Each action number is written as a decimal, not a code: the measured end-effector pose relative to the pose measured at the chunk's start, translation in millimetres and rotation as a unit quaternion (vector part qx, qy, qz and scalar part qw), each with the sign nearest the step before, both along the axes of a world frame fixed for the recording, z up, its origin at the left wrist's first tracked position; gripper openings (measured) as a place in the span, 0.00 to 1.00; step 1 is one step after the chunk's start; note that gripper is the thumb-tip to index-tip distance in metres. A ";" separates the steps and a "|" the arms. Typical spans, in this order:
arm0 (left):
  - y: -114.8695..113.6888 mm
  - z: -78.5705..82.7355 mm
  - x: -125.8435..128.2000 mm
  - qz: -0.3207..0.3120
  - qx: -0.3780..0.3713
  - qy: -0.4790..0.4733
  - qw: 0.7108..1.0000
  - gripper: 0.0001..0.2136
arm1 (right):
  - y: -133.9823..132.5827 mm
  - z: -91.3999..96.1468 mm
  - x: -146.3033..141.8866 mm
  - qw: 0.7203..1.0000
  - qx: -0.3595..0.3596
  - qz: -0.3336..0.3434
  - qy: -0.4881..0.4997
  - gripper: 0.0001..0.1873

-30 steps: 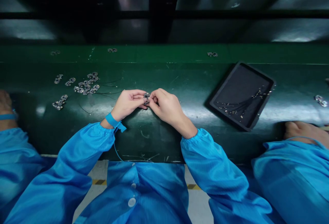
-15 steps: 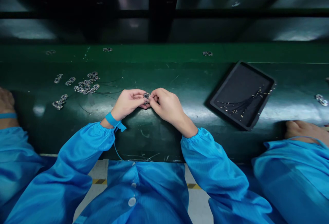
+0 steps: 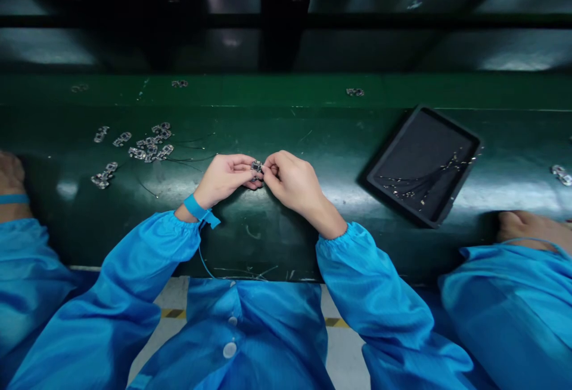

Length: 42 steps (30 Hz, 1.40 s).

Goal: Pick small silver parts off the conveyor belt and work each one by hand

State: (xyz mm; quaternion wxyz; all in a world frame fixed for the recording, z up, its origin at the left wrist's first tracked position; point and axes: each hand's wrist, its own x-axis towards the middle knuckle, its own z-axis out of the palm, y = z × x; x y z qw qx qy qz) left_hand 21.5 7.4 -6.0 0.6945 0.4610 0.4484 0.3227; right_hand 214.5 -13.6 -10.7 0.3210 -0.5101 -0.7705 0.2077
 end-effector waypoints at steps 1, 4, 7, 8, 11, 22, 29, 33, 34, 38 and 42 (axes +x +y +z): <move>-0.1 0.0 0.1 -0.001 0.000 0.001 1.000 0.08 | -0.1 0.1 0.0 1.000 -0.001 0.000 0.001 0.02; -0.1 -0.1 0.0 -0.005 0.004 0.003 1.000 0.08 | -0.3 0.6 -0.1 1.000 -0.009 -0.002 -0.001 0.02; 0.2 -0.5 -0.8 -0.013 0.008 0.007 1.000 0.08 | -0.2 1.1 -0.2 1.000 -0.017 -0.006 -0.003 0.02; 0.4 -0.6 -1.1 -0.016 0.011 0.008 1.000 0.08 | -0.2 1.4 -0.2 1.000 -0.020 -0.007 -0.003 0.02; 0.9 -0.9 -2.1 -0.030 0.019 0.009 0.999 0.08 | 0.2 2.4 -0.5 0.999 -0.033 -0.008 0.001 0.02; 1.4 -4.7 -6.5 -0.074 0.036 0.013 0.997 0.13 | -0.5 4.3 -3.0 0.987 -0.141 -0.022 0.079 0.06; 0.9 -5.8 -5.9 -0.066 0.043 0.011 0.997 0.15 | -1.5 6.3 -3.1 0.992 -0.105 -0.029 0.069 0.05; 1.4 -5.1 -5.5 -0.067 0.039 0.019 0.997 0.11 | -1.2 6.2 -3.4 0.991 -0.113 -0.030 0.070 0.06; 1.5 -4.9 -5.5 -0.070 0.039 0.022 0.997 0.10 | -1.1 6.2 -3.4 0.990 -0.117 -0.030 0.073 0.06; 1.7 -5.7 -5.3 -0.073 0.044 0.019 0.996 0.09 | -1.0 5.5 -2.9 0.987 -0.125 -0.032 0.091 0.07; 2.0 -8.6 -5.5 -0.057 0.040 -0.003 0.998 0.10 | 2.8 1.6 -3.7 0.979 -0.154 -0.033 0.133 0.09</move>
